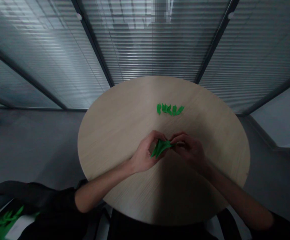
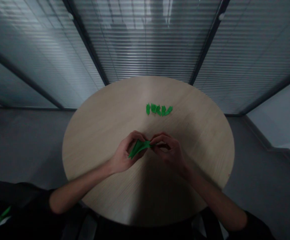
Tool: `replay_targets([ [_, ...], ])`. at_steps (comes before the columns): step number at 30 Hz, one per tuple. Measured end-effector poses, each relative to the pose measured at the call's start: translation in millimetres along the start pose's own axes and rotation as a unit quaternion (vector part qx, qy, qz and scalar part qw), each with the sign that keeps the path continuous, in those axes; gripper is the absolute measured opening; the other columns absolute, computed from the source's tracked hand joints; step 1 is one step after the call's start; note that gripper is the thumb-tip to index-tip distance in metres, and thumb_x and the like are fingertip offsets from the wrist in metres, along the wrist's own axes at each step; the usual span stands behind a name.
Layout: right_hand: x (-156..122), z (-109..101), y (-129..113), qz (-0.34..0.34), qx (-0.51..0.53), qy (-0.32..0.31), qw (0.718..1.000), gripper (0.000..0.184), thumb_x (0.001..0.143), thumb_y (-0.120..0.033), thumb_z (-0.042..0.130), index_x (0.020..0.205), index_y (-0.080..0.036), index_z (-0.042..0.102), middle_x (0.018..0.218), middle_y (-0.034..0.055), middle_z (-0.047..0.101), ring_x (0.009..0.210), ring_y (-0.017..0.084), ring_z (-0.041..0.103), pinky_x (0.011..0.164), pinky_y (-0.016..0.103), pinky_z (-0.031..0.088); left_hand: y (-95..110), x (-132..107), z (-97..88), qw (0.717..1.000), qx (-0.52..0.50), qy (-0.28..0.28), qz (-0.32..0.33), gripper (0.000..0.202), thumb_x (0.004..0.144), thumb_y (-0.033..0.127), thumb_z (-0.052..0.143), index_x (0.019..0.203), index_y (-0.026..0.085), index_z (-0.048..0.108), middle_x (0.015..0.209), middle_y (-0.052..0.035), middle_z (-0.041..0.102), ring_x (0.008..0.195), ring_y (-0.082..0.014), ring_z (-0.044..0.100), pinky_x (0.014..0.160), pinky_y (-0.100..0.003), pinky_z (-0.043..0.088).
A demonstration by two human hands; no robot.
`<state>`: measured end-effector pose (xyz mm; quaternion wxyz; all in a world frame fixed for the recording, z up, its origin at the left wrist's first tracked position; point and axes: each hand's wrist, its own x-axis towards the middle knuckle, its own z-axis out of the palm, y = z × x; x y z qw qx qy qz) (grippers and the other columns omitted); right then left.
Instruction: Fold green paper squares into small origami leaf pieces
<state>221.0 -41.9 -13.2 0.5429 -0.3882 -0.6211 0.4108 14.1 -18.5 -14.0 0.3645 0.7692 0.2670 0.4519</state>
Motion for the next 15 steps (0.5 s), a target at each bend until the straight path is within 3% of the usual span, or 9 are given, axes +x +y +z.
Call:
replay_targets([
  [3, 0.7, -0.8, -2.1, -0.029, -0.031, 0.007, 0.999, 0.001, 0.090, -0.025, 0.078, 0.089, -0.026, 0.078, 0.098, 0.0035, 0.071, 0.085, 0.015, 0.073, 0.072, 0.026, 0.064, 0.3, -0.4, -1.4, 1.000, 0.018, -0.009, -0.015, 0.026, 0.090, 0.018, 0.071, 0.112, 0.021, 0.058, 0.107, -0.0088, 0.068, 0.095, -0.0204, 0.067, 0.082, -0.035, 0.054],
  [7, 1.7, -2.2, -4.8, -0.070, -0.090, 0.008, 0.993, 0.008, 0.089, -0.018, 0.077, 0.090, -0.026, 0.079, 0.094, 0.0035, 0.075, 0.085, 0.017, 0.074, 0.077, 0.031, 0.063, 1.7, -1.1, -3.4, 0.998, 0.052, -0.017, -0.030, 0.024, 0.092, 0.020, 0.069, 0.113, 0.020, 0.059, 0.104, -0.0083, 0.069, 0.092, -0.0200, 0.066, 0.080, -0.035, 0.053],
  [15, 1.6, -0.9, -5.5, -0.047, -0.069, -0.002, 0.997, 0.004, 0.092, -0.027, 0.076, 0.088, -0.026, 0.079, 0.095, 0.0044, 0.076, 0.086, 0.018, 0.075, 0.077, 0.033, 0.064, 3.0, -1.0, -3.6, 0.993, 0.112, -0.021, -0.007, 0.021, 0.095, 0.022, 0.065, 0.115, 0.020, 0.059, 0.103, -0.0077, 0.067, 0.091, -0.0192, 0.065, 0.079, -0.035, 0.054],
])
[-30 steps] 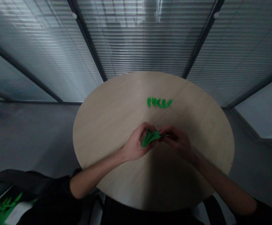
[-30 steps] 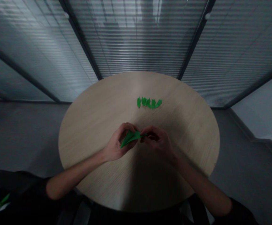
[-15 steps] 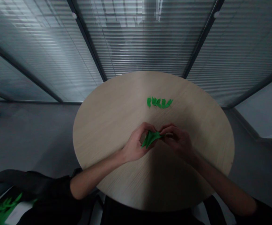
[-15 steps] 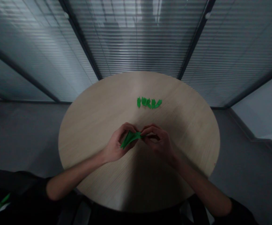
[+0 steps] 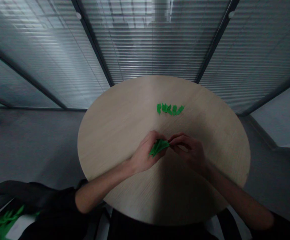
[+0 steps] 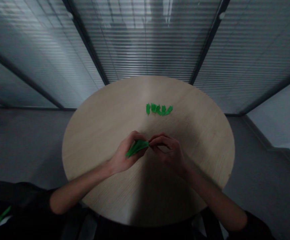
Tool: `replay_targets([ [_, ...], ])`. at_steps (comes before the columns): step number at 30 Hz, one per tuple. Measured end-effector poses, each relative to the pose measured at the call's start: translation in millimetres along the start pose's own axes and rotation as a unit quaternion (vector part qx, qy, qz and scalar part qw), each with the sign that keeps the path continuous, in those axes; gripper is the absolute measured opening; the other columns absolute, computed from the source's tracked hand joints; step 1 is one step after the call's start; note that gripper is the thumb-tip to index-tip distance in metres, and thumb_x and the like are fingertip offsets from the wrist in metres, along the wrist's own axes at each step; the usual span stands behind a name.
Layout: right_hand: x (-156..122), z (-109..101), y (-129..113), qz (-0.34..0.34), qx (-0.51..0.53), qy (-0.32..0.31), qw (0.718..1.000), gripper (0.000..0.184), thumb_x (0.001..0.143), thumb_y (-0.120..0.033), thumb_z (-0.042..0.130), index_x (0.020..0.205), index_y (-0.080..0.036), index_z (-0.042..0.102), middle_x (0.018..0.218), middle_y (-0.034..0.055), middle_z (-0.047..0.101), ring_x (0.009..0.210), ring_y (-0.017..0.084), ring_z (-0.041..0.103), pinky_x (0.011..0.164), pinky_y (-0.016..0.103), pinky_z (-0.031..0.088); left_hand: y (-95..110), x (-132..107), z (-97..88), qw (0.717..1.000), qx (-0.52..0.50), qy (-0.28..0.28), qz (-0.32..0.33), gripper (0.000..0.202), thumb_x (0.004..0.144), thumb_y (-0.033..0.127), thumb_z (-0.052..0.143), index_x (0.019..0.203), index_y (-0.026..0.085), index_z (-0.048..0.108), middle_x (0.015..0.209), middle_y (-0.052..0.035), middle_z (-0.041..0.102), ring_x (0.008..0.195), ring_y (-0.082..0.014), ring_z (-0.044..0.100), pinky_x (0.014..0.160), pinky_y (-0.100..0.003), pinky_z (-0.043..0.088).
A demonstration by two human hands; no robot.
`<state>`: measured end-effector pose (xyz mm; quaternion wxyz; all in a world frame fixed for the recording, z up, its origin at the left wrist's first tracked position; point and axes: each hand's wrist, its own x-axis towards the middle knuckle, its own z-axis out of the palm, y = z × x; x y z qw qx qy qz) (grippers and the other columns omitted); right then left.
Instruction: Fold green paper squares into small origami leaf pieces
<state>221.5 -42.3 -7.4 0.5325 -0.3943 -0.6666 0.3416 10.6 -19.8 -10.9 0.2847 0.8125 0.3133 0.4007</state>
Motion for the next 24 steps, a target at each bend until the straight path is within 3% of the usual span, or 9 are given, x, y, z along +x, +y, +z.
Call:
replay_targets([
  [9, -2.8, 2.0, 0.5, 0.040, 0.065, 0.002, 0.997, 0.014, 0.093, -0.039, 0.078, 0.090, -0.026, 0.077, 0.101, 0.0055, 0.076, 0.089, 0.018, 0.076, 0.076, 0.030, 0.066, -1.4, -1.4, 0.5, 1.000, -0.027, 0.007, 0.011, 0.036, 0.092, 0.017, 0.068, 0.127, 0.023, 0.058, 0.112, -0.0091, 0.069, 0.097, -0.0213, 0.067, 0.087, -0.040, 0.058],
  [15, -3.0, -0.3, 5.5, 0.083, 0.084, -0.008, 0.993, 0.018, 0.091, -0.043, 0.080, 0.097, -0.026, 0.076, 0.091, 0.0025, 0.078, 0.077, 0.016, 0.077, 0.072, 0.028, 0.065, -2.4, -0.5, -0.9, 0.997, -0.053, 0.017, 0.050, 0.033, 0.095, 0.012, 0.061, 0.127, 0.021, 0.059, 0.113, -0.0109, 0.067, 0.103, -0.0226, 0.067, 0.089, -0.042, 0.058],
  [24, -4.2, -0.3, 7.7, 0.112, 0.089, -0.033, 0.989, 0.024, 0.090, -0.047, 0.080, 0.098, -0.025, 0.077, 0.078, 0.0011, 0.078, 0.070, 0.017, 0.078, 0.068, 0.029, 0.065, -1.9, 0.2, 0.3, 0.995, -0.066, 0.038, 0.066, 0.024, 0.100, 0.022, 0.062, 0.124, 0.023, 0.058, 0.111, -0.0102, 0.069, 0.100, -0.0213, 0.068, 0.085, -0.038, 0.058],
])
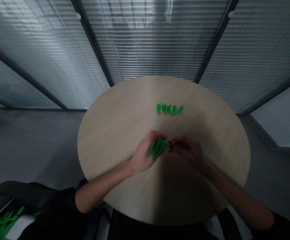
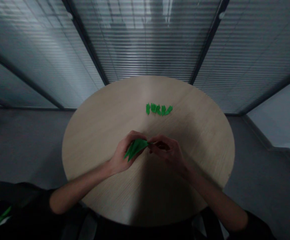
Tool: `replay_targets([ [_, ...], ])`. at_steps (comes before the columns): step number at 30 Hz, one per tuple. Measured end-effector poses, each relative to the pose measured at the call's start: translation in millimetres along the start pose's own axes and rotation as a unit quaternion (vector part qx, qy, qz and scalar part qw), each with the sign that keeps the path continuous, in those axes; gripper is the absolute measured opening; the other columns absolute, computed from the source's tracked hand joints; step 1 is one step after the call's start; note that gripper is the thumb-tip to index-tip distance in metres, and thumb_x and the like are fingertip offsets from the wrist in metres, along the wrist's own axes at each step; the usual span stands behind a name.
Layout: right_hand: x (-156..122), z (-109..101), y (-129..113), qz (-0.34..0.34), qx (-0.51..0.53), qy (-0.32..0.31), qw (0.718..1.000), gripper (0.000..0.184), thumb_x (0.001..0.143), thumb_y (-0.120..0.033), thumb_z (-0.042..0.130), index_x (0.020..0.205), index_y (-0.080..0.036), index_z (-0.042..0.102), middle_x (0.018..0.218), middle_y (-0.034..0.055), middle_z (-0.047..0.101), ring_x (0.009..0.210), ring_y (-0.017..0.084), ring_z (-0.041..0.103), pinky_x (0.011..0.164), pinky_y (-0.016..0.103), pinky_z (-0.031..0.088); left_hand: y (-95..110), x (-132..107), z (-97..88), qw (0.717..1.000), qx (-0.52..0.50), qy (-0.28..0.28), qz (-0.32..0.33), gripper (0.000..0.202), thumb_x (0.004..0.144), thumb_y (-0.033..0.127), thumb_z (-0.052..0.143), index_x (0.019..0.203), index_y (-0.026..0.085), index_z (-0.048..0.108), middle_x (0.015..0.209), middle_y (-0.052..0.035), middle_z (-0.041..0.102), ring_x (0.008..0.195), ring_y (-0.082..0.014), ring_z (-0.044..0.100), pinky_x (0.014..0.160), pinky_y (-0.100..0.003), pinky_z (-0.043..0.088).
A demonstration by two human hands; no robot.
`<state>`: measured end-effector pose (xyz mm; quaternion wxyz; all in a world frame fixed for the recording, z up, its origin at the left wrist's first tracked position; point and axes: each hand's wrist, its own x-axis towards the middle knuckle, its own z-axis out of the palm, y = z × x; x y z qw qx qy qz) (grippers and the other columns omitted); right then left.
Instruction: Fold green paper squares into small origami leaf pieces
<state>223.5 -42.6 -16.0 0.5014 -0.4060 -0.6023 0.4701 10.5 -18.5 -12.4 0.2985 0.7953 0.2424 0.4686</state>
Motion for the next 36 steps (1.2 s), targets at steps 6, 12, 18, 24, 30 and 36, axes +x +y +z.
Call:
replay_targets([
  [6, -1, 0, -2, -0.021, 0.011, 0.002, 1.000, 0.018, 0.089, -0.044, 0.081, 0.093, -0.026, 0.079, 0.088, 0.0025, 0.079, 0.077, 0.017, 0.077, 0.073, 0.030, 0.066, -1, -1, -1.7, 0.997, -0.055, -0.025, -0.046, 0.030, 0.095, 0.020, 0.069, 0.122, 0.024, 0.055, 0.111, -0.0090, 0.068, 0.099, -0.0215, 0.069, 0.084, -0.039, 0.059],
  [12, 0, 0, -6, -0.044, 0.009, 0.021, 0.999, 0.012, 0.087, -0.038, 0.084, 0.090, -0.026, 0.081, 0.092, 0.0039, 0.077, 0.081, 0.017, 0.076, 0.072, 0.029, 0.067, 2, 0, -4.1, 0.993, -0.082, -0.055, -0.058, 0.024, 0.095, 0.022, 0.068, 0.115, 0.025, 0.055, 0.112, -0.0091, 0.065, 0.099, -0.0228, 0.068, 0.084, -0.042, 0.061],
  [18, -1, 0, -7, -0.055, 0.012, 0.033, 0.998, 0.009, 0.086, -0.031, 0.086, 0.091, -0.026, 0.080, 0.094, 0.0026, 0.076, 0.081, 0.015, 0.076, 0.074, 0.027, 0.067, 6, 1, -6.9, 0.992, -0.079, -0.051, -0.086, 0.038, 0.095, 0.021, 0.068, 0.125, 0.028, 0.047, 0.108, -0.0051, 0.065, 0.089, -0.0184, 0.067, 0.075, -0.034, 0.059],
  [24, 0, -1, -5, -0.073, -0.006, 0.026, 0.997, 0.010, 0.085, -0.029, 0.086, 0.091, -0.025, 0.079, 0.091, 0.0022, 0.075, 0.079, 0.014, 0.075, 0.072, 0.024, 0.066, -1, -1, -6.2, 0.997, -0.064, -0.027, -0.039, 0.037, 0.097, 0.015, 0.062, 0.128, 0.027, 0.047, 0.113, -0.0074, 0.063, 0.100, -0.0207, 0.066, 0.084, -0.037, 0.057],
  [30, 0, -2, -4, -0.081, -0.020, 0.040, 0.996, 0.007, 0.086, -0.027, 0.085, 0.090, -0.024, 0.079, 0.093, 0.0029, 0.075, 0.079, 0.014, 0.075, 0.071, 0.024, 0.066, -4, 2, -8.6, 0.994, -0.098, -0.044, -0.019, 0.026, 0.099, 0.016, 0.061, 0.120, 0.028, 0.053, 0.111, -0.0079, 0.062, 0.102, -0.0221, 0.063, 0.087, -0.039, 0.055],
  [36, 0, -2, -4, -0.093, -0.014, 0.044, 0.995, 0.009, 0.086, -0.021, 0.084, 0.091, -0.025, 0.079, 0.094, 0.0018, 0.074, 0.081, 0.013, 0.075, 0.073, 0.022, 0.066, 2, 3, -13.6, 0.992, -0.092, -0.082, -0.039, 0.027, 0.100, 0.013, 0.055, 0.123, 0.026, 0.055, 0.114, -0.0093, 0.063, 0.101, -0.0223, 0.063, 0.087, -0.039, 0.055],
])
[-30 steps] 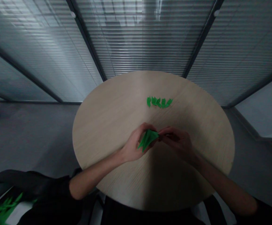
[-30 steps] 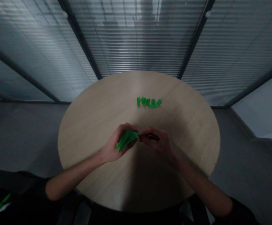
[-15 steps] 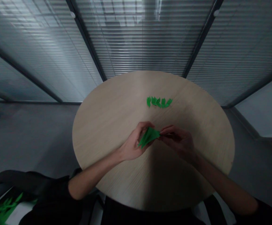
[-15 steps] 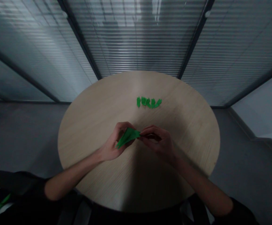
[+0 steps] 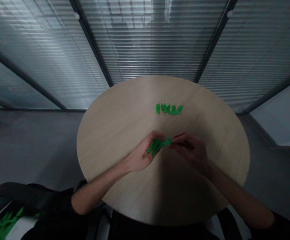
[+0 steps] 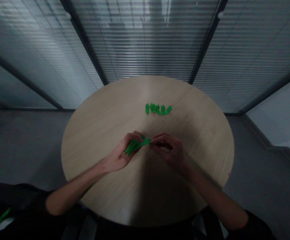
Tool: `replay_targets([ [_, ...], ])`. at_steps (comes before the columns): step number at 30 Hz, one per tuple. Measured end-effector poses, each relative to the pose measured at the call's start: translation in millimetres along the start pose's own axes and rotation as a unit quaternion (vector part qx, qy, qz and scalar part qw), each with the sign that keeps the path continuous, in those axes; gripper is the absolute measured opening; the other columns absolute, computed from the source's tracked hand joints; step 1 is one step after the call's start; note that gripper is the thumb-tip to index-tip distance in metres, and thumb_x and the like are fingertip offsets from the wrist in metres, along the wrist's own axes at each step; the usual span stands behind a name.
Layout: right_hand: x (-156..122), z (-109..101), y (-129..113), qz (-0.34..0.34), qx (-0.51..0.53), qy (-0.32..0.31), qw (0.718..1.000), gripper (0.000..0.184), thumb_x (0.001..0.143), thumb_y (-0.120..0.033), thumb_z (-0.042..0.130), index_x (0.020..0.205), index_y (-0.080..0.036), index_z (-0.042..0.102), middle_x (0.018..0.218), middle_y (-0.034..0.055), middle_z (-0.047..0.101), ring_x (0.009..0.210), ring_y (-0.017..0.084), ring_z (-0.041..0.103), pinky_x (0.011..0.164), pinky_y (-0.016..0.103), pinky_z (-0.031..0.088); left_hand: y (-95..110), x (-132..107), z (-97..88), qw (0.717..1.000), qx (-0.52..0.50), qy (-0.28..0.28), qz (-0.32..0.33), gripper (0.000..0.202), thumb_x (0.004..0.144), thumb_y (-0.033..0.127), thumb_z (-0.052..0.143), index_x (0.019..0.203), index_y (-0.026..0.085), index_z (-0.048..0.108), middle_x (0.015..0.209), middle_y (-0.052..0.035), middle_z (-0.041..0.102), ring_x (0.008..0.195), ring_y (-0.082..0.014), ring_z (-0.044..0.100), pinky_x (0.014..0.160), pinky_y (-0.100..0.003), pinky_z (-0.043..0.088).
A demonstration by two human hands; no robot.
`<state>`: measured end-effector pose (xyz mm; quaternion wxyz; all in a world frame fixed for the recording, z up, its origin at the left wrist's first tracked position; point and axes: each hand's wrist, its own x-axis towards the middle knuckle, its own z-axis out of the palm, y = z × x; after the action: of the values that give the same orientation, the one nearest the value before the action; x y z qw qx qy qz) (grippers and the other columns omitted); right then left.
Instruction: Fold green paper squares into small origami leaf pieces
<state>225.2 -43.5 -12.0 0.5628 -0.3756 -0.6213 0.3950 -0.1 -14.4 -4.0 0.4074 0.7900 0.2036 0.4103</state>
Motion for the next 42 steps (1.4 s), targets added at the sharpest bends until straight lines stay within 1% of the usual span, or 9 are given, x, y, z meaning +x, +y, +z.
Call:
replay_targets([
  [2, 0, 0, -1, -0.003, -0.003, -0.005, 1.000, 0.009, 0.087, -0.020, 0.083, 0.092, -0.025, 0.079, 0.095, 0.0019, 0.073, 0.081, 0.013, 0.075, 0.074, 0.022, 0.066, 1, 1, 0.4, 1.000, 0.007, -0.005, -0.011, 0.022, 0.101, 0.013, 0.054, 0.120, 0.024, 0.057, 0.112, -0.0095, 0.064, 0.100, -0.0219, 0.064, 0.085, -0.038, 0.055],
  [6, 0, -1, -4, -0.017, -0.011, -0.015, 1.000, 0.009, 0.088, -0.018, 0.081, 0.092, -0.025, 0.078, 0.094, 0.0015, 0.072, 0.080, 0.012, 0.074, 0.075, 0.022, 0.066, 0, 2, 3.6, 0.999, 0.002, 0.026, -0.032, 0.009, 0.100, 0.019, 0.064, 0.108, 0.021, 0.062, 0.104, -0.0086, 0.066, 0.093, -0.0196, 0.066, 0.078, -0.033, 0.054],
  [11, 0, 0, -5, -0.038, -0.031, -0.018, 0.999, 0.010, 0.089, -0.016, 0.079, 0.093, -0.024, 0.078, 0.093, 0.0019, 0.072, 0.082, 0.013, 0.074, 0.073, 0.021, 0.065, 1, 3, 6.2, 0.996, -0.048, 0.058, -0.045, 0.016, 0.091, 0.019, 0.077, 0.102, 0.018, 0.065, 0.099, -0.0059, 0.067, 0.085, -0.0159, 0.066, 0.071, -0.027, 0.052],
  [16, 0, 2, -4, -0.065, -0.050, -0.034, 0.996, 0.023, 0.090, -0.014, 0.078, 0.107, -0.028, 0.081, 0.100, 0.0024, 0.072, 0.083, 0.012, 0.075, 0.071, 0.020, 0.065, 4, 3, 6.9, 0.994, -0.053, 0.058, -0.076, 0.014, 0.091, 0.018, 0.075, 0.102, 0.018, 0.065, 0.094, -0.0037, 0.066, 0.081, -0.0138, 0.064, 0.068, -0.025, 0.050],
  [22, 3, 2, -7, -0.102, -0.095, -0.032, 0.990, 0.018, 0.090, -0.014, 0.078, 0.101, -0.028, 0.083, 0.093, 0.0019, 0.074, 0.079, 0.012, 0.074, 0.066, 0.020, 0.062, 2, 0, 8.9, 0.993, -0.063, 0.062, -0.078, 0.015, 0.090, 0.017, 0.076, 0.098, 0.018, 0.064, 0.096, -0.0050, 0.068, 0.083, -0.0148, 0.065, 0.070, -0.026, 0.051],
  [29, 0, 2, -6, -0.022, -0.031, -0.013, 0.999, 0.001, 0.089, -0.024, 0.081, 0.090, -0.024, 0.080, 0.092, 0.0031, 0.075, 0.077, 0.013, 0.076, 0.068, 0.022, 0.065, 6, 5, 11.3, 0.990, -0.081, 0.090, -0.066, 0.016, 0.088, 0.018, 0.079, 0.094, 0.018, 0.064, 0.090, -0.0030, 0.068, 0.075, -0.0121, 0.064, 0.064, -0.023, 0.051],
  [31, -1, 3, -4, 0.000, -0.014, -0.013, 1.000, 0.004, 0.090, -0.026, 0.081, 0.089, -0.023, 0.079, 0.091, 0.0028, 0.076, 0.077, 0.013, 0.076, 0.070, 0.022, 0.066, 7, 6, 12.0, 0.991, -0.075, 0.096, -0.061, 0.015, 0.090, 0.018, 0.077, 0.093, 0.018, 0.063, 0.089, -0.0028, 0.068, 0.075, -0.0121, 0.064, 0.065, -0.023, 0.051],
  [37, -1, 6, -4, 0.002, -0.029, -0.014, 0.999, 0.007, 0.090, -0.027, 0.080, 0.089, -0.022, 0.075, 0.088, 0.0022, 0.074, 0.075, 0.013, 0.075, 0.071, 0.023, 0.065, 9, 6, 11.8, 0.991, -0.042, 0.115, -0.057, 0.010, 0.093, 0.018, 0.072, 0.092, 0.019, 0.062, 0.091, -0.0032, 0.067, 0.076, -0.0123, 0.063, 0.065, -0.023, 0.049],
  [42, -1, 8, -9, -0.008, -0.053, -0.017, 0.998, 0.010, 0.093, -0.031, 0.076, 0.087, -0.023, 0.074, 0.088, 0.0031, 0.074, 0.075, 0.014, 0.075, 0.069, 0.024, 0.065, 9, 6, 9.9, 0.994, -0.035, 0.093, -0.045, 0.015, 0.090, 0.020, 0.078, 0.095, 0.019, 0.064, 0.094, -0.0040, 0.068, 0.082, -0.0149, 0.066, 0.070, -0.026, 0.052],
])
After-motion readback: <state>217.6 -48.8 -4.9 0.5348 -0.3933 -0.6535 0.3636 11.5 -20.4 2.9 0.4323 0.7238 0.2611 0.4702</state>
